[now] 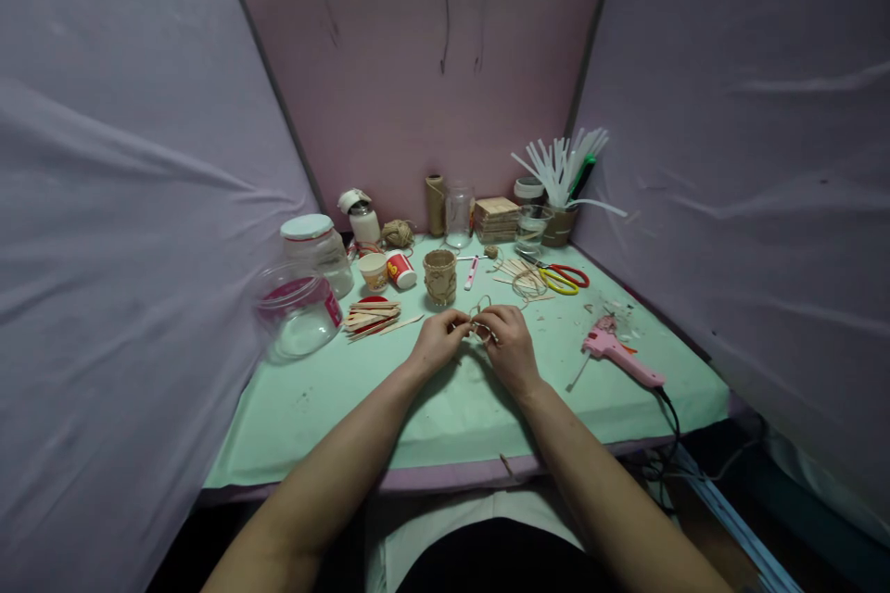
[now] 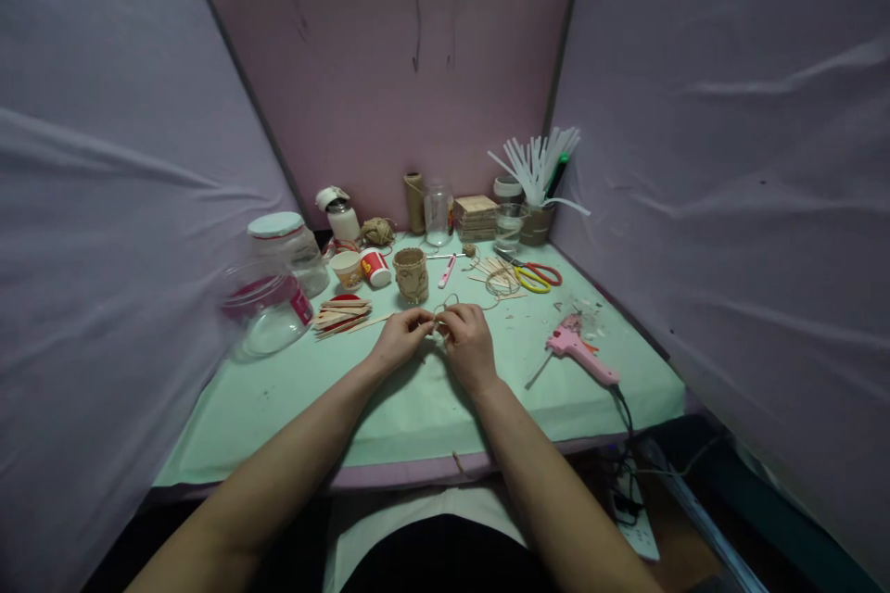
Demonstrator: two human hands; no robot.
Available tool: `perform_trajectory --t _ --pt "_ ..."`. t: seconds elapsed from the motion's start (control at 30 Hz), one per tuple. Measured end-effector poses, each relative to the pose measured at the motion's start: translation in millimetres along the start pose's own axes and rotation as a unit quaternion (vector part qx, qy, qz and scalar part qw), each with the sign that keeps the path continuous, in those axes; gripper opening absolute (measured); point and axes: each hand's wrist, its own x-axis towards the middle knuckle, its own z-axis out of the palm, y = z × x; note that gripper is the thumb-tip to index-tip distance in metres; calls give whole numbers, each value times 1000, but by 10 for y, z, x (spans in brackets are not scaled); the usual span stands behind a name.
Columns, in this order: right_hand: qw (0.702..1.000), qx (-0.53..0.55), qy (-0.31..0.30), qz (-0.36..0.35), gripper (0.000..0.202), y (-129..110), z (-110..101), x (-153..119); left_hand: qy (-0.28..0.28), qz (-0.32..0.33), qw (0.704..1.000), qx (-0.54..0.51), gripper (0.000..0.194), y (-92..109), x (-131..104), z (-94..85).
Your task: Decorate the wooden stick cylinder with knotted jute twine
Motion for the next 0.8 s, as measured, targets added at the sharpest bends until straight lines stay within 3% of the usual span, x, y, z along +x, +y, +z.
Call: perform_trajectory --t 0.17,0.3,0.4,0.53,0.6,0.67,0.73,0.8 --pt "998 7 -55 10 34 -15 -143 94 -12 10 999 47 21 -31 -6 -15" --pt "999 -6 -31 -11 44 -25 -224 487 -35 55 985 161 23 -16 -37 -24" --pt "1000 4 -24 -20 39 12 -12 842 -69 84 973 204 23 18 -67 -15" --pt "996 36 -75 41 38 129 489 1078 -80 105 965 227 20 51 -80 -12" --pt "992 71 -83 64 27 183 640 1098 -14 95 970 223 22 49 -63 -38" --pt "990 108 -49 73 17 213 645 1099 108 68 973 192 20 38 -29 -99" --pt "986 145 -15 80 18 210 521 1103 249 44 957 140 24 26 17 -189" --pt "972 206 -25 109 22 173 336 1106 318 15 946 60 48 22 62 -283"
